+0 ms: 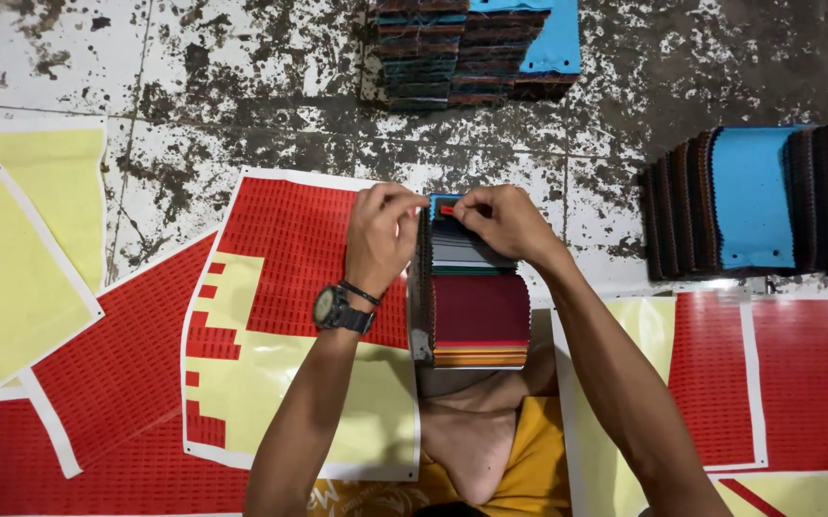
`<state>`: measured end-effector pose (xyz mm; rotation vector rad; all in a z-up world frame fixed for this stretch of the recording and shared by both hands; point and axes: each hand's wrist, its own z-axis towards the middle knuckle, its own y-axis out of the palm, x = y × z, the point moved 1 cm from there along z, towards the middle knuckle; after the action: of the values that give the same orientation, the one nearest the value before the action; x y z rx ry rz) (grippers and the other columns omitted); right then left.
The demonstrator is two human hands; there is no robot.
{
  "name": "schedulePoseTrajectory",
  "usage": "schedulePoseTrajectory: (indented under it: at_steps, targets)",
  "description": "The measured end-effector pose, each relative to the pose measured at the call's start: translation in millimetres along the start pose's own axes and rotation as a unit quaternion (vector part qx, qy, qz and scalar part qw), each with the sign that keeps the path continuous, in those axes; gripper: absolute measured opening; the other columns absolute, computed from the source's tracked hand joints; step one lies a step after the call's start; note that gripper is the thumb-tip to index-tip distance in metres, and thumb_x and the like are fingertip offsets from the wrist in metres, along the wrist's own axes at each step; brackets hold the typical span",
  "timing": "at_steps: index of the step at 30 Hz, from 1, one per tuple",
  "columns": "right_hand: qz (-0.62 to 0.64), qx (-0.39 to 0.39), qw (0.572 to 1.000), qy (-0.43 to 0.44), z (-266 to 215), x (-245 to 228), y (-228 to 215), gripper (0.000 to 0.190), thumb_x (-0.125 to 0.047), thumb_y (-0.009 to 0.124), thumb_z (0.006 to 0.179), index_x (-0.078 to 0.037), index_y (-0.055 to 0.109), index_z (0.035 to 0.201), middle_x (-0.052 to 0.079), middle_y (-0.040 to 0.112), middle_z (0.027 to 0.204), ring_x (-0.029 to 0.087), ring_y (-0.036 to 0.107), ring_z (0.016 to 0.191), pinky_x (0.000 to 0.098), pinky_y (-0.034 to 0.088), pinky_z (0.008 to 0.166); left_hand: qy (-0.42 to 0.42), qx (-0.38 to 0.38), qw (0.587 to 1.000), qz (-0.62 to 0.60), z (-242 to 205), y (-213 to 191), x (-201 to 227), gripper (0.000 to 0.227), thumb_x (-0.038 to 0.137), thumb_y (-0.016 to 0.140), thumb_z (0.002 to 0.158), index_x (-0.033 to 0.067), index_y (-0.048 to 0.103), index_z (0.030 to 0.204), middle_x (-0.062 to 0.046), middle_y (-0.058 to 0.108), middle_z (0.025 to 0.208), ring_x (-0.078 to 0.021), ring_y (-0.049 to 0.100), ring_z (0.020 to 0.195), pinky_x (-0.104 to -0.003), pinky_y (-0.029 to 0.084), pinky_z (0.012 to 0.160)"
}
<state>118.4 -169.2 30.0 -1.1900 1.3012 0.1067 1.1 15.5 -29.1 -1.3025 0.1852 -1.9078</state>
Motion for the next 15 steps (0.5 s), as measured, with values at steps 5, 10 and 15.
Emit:
schedulePoseTrajectory:
  at_steps: [5,10,15]
  targets:
    - [-0.033,0.004,0.999,0.002,6.1,10.2,7.7,0.014,-0.016,0.070,0.093,-0.009,0.081,0.099,0.017,0.077,0.083,0.034,0.075,0.081,0.0435,0.058,0.067,0.074,-0.015,0.990,0.115,-10.3,6.5,-4.7,0.031,0.005,0.058,0.087,0.0239,0.076,0.103,-0.001,0.059,0.101,-0.0269,0.061,0.096,-0.040,0.052,0.080]
    - [-0.073,0.022,0.997,0.032,9.2,6.5,14.5,0.016,-0.016,0.069,0.092,-0.009,0.081,0.101,0.019,0.077,0.088,0.043,0.074,0.089,0.0516,0.058,0.074,0.120,-0.035,0.971,0.202,-9.2,19.8,-12.6,0.038,0.005,0.048,0.097,0.0316,0.072,0.110,0.001,0.053,0.101,-0.0260,0.057,0.091,-0.040,0.049,0.071]
    - [-0.187,0.082,0.979,-0.015,24.5,43.7,18.4,0.024,-0.020,0.082,0.083,-0.013,0.079,0.106,0.014,0.072,0.095,0.040,0.072,0.095,0.0520,0.060,0.079,0.157,-0.066,0.941,0.291,-3.8,13.8,-3.4,0.032,0.008,0.053,0.096,0.0313,0.070,0.111,0.002,0.050,0.100,-0.0235,0.053,0.088,-0.039,0.049,0.071]
